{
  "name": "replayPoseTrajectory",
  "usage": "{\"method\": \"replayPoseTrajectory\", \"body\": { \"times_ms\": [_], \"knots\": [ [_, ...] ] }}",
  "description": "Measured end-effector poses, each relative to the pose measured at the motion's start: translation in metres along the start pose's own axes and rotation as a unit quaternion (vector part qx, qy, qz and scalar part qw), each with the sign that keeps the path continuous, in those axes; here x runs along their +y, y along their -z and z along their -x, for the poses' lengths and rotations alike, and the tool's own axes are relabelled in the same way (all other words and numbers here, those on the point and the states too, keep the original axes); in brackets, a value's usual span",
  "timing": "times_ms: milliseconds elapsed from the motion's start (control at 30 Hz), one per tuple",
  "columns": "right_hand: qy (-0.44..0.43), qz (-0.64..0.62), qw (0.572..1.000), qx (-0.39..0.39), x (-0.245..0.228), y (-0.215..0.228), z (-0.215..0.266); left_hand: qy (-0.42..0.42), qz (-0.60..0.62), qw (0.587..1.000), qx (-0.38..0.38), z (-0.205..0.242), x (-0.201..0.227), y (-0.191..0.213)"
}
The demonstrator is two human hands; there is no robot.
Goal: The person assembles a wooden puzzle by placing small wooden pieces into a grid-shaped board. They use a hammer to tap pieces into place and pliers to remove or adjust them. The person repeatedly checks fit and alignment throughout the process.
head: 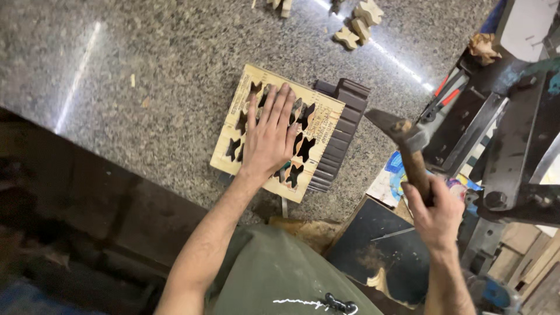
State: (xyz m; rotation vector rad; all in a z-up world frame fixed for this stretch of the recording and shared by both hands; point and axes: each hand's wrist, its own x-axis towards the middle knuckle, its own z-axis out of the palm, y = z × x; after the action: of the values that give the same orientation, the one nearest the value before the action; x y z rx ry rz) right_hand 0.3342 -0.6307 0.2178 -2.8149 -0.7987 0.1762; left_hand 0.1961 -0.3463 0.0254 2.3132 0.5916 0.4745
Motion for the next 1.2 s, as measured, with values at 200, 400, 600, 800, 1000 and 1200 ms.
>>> {"method": "replayPoseTrajectory", "body": {
  "times_ms": [200, 400, 600, 800, 1000, 1200],
  "knots": [
    [0.014, 0.061, 0.995, 0.077, 0.015, -0.036, 0.052, 0.001, 0.006, 1.000, -0.019, -0.003, -0.002, -0.004],
    [-0.055, 0.093, 0.991, 0.080, 0.002, -0.077, 0.077, 0.008, -0.013, 0.999, -0.049, -0.005, -0.007, -0.015],
    [-0.103, 0.100, 0.987, 0.067, -0.009, -0.106, 0.079, 0.005, -0.003, 0.998, -0.058, -0.002, -0.012, -0.016],
    [-0.136, 0.079, 0.987, 0.044, -0.001, -0.118, 0.082, 0.008, 0.051, 0.998, -0.044, -0.003, -0.015, -0.012],
    [-0.085, 0.084, 0.993, 0.026, 0.015, -0.130, 0.079, 0.072, 0.317, 0.943, 0.075, 0.011, -0.077, 0.036],
    [-0.077, 0.092, 0.993, -0.002, 0.030, -0.134, 0.087, 0.198, 0.358, 0.899, 0.158, 0.033, -0.125, 0.087]
  ]
}}
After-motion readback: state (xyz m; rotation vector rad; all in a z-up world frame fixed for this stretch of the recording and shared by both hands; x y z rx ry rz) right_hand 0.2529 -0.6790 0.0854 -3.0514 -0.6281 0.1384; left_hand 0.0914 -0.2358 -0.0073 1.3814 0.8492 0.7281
